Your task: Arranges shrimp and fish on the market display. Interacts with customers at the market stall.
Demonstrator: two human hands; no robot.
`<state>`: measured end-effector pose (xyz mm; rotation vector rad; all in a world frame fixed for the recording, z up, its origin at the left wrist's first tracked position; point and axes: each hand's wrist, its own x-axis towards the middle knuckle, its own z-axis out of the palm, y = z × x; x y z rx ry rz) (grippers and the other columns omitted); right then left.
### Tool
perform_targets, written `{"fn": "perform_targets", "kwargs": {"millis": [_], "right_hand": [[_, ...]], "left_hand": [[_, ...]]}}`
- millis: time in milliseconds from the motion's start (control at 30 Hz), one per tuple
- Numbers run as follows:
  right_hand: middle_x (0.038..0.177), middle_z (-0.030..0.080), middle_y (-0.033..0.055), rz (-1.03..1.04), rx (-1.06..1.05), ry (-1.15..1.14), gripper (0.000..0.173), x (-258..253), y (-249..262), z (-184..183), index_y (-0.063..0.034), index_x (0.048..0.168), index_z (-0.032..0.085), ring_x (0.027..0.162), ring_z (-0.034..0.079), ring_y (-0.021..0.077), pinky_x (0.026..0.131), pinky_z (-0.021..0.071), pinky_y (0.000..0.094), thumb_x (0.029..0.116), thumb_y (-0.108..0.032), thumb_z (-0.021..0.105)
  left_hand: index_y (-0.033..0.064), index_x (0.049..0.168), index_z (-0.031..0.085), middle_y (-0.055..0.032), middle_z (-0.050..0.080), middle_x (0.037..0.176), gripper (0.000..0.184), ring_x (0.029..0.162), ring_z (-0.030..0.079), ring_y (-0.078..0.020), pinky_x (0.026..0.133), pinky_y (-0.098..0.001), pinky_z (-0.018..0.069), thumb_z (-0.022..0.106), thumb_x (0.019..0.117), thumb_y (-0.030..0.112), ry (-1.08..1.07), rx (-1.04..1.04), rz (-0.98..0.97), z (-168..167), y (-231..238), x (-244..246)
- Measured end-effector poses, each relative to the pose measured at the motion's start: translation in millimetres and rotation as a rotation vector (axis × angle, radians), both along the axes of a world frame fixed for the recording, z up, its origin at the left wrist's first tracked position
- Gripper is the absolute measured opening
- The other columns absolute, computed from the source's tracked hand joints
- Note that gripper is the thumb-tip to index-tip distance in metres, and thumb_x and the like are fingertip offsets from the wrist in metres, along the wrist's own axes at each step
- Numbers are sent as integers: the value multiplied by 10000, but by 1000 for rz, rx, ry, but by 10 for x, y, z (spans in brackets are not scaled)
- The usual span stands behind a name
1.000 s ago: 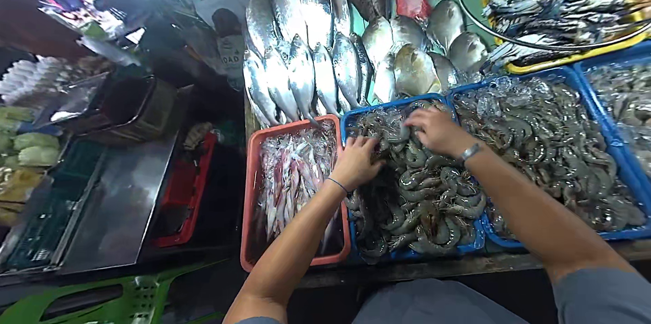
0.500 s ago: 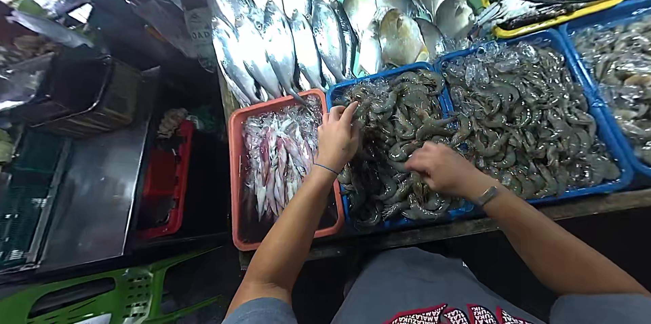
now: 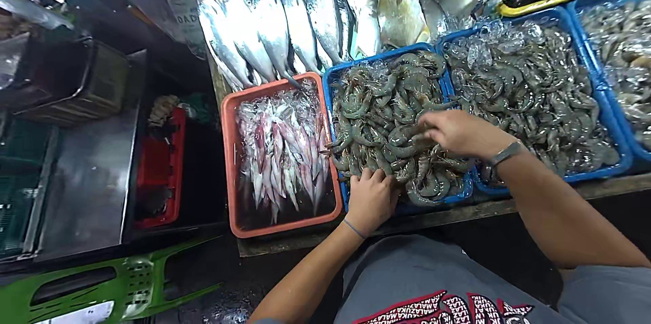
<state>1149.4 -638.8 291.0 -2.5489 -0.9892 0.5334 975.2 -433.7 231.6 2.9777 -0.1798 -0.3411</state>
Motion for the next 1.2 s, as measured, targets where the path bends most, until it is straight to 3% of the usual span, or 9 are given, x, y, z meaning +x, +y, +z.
{"fn": "perform_targets", "kwargs": {"millis": [100,233,333,533,667,733,833,933,1200], "right_hand": [[1295,584,189,-181,210,-200,480,-367,-17,-117,-138,1469,545,1081,655,383,855,585,583,1010,-233,647],[1148,687,137,42,139,-171,396,-1258,-81,-784,-244,1249,711,1045,659,362,818,554,567,973,-499,587],[1207,652,192,90,50,-198,342,-1450,-119,-1030,-250,1290,671,1063,652,412,772,559,561,958,-321,631],[1175,689,134,1,129,185,295,-1129,-289,-688,-121,1272,630,1075,688,317,905,570,548,990,-132,545],[1038,695,98,-109,278,302,241,-748,-404,-274,-104,1216,625,886,682,244,793,570,507,991,-174,572],[991,682,92,-237,434,256,249,-590,-331,-179,-106,1203,631,784,659,221,714,570,481,979,-215,645],[1262,607,108,-365,542,91,456,-406,-212,-251,-150,1342,570,780,644,204,660,577,422,940,-272,747],[1237,594,138,-429,583,-15,344,-410,-246,-516,-106,1253,647,771,622,201,649,561,408,952,-265,701],[1213,645,156,-152,597,-210,257,-716,-81,-1000,-83,1135,736,1047,663,223,900,589,368,988,-238,593]], "left_hand": [[182,1167,729,-92,693,1129,362,1093,629,-349,803,-567,503,578,980,453,32,-12,25,-62,-80,28],[125,1120,707,-114,682,1173,380,1166,612,-352,854,-575,501,541,978,436,86,-30,75,-59,-105,112],[112,1127,694,-121,664,1192,402,1193,596,-350,851,-557,506,535,961,441,102,-13,82,-53,-120,103],[131,1156,677,-116,643,1205,414,1192,586,-352,836,-549,513,587,923,462,127,4,41,-42,-119,87],[105,1159,683,-119,675,1187,395,1182,622,-325,884,-535,529,546,975,427,112,-130,105,-4,-119,117],[61,1127,701,-122,706,1100,388,1077,678,-274,929,-496,555,539,1012,395,86,-359,215,64,-57,167],[61,1071,706,-72,703,886,380,828,683,-176,811,-418,578,571,1036,415,68,-659,400,217,72,256],[99,1068,717,-26,710,833,378,732,678,-134,726,-390,588,614,1018,460,38,-786,534,269,189,437],[108,1567,387,-61,732,1202,542,980,732,-162,876,-377,620,553,1071,250,-177,-1184,506,54,96,492]]}}
